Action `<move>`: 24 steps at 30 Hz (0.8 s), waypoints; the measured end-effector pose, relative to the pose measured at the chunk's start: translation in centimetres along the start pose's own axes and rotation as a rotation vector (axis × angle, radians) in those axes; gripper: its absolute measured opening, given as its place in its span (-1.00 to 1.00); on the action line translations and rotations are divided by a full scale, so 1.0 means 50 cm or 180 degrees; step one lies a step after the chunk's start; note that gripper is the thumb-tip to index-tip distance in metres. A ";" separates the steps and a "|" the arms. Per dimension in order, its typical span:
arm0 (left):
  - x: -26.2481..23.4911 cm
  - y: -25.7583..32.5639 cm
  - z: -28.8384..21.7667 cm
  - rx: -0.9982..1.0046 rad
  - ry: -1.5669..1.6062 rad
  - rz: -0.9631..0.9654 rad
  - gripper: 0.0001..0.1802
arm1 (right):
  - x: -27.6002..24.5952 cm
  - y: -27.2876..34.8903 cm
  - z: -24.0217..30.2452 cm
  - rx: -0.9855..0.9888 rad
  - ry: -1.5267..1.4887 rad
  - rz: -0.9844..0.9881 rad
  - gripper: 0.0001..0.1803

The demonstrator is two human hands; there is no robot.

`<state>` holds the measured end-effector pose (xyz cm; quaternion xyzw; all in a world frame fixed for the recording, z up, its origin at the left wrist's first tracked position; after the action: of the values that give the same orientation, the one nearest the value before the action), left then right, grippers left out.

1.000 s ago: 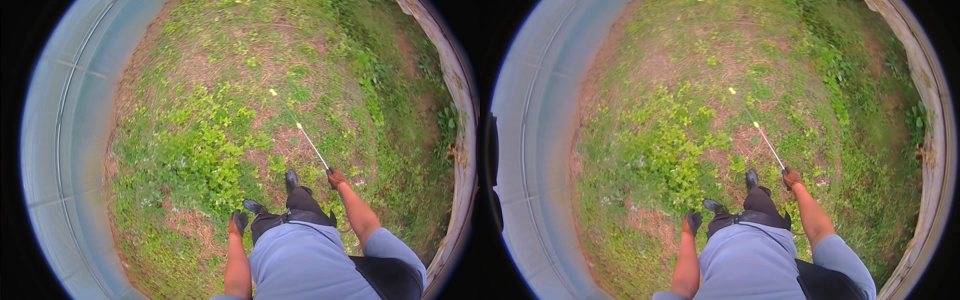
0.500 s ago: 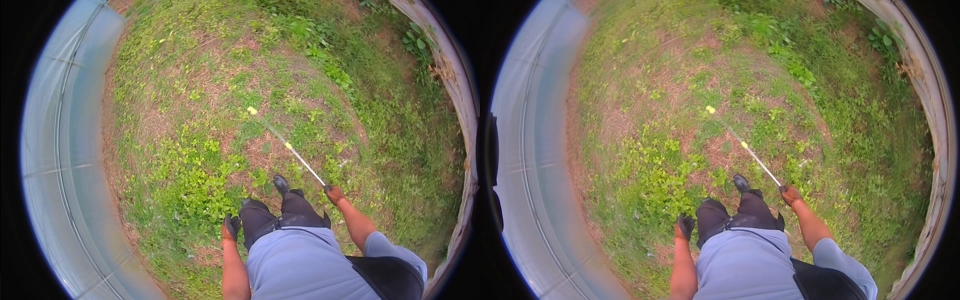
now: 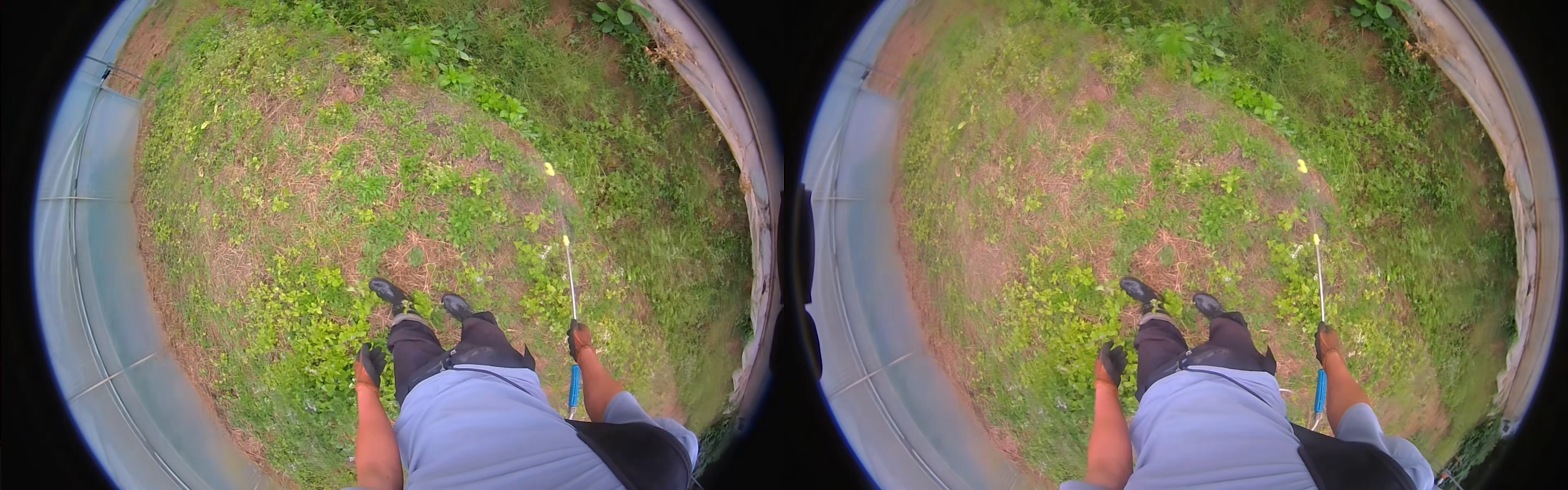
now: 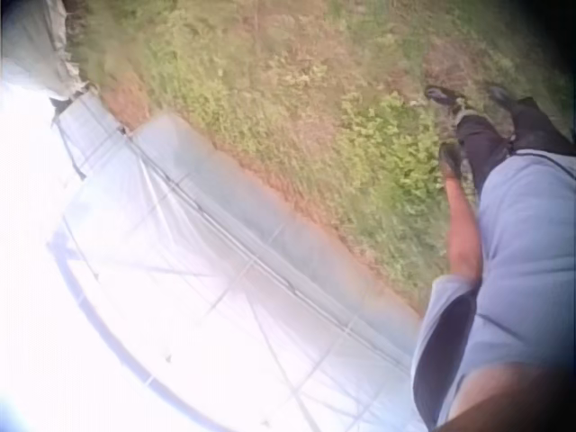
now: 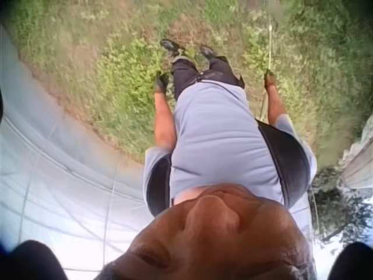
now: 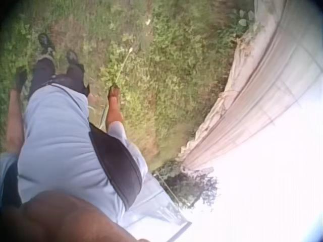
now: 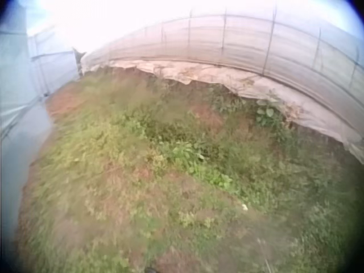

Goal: The person walks along the edge of a greenhouse and sprays a liquid from a wand onto low-lying weeds and grass. The person moves steadily forward, sweeping the wand side to side to cover the ground.

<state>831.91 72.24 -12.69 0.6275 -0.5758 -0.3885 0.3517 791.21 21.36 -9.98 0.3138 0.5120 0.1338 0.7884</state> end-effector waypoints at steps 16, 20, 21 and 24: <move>-0.303 -0.157 -0.298 0.0371 0.0999 -0.0188 -0.40 | 0.753 0.571 0.908 -0.3393 0.3369 0.2124 -0.57; -0.364 -0.166 -0.123 -0.0228 0.1984 -0.0539 -0.46 | 0.811 0.611 1.007 -0.3666 0.3584 0.2101 -0.59; -0.356 -0.164 -0.096 -0.0322 0.2152 -0.0577 -0.47 | 0.819 0.612 1.044 -0.3805 0.3429 0.1776 -0.54; -0.321 -0.140 -0.054 -0.0459 0.2466 -0.0585 -0.49 | 0.897 0.567 1.136 -0.3425 0.2884 0.1805 -0.50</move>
<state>836.91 88.85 -16.39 0.7501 -0.3133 -0.1925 0.5497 864.70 46.67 -8.69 -0.0801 0.5496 0.6786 0.4807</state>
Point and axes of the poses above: each hand's wrist, its own y-axis away from the middle knuckle, its own x-axis out of the palm, z = x × y, the point moved 6 cm from there along -y, towards the middle knuckle, and after that the axes turned 3 degrees about -z, right-handed, at the moved point
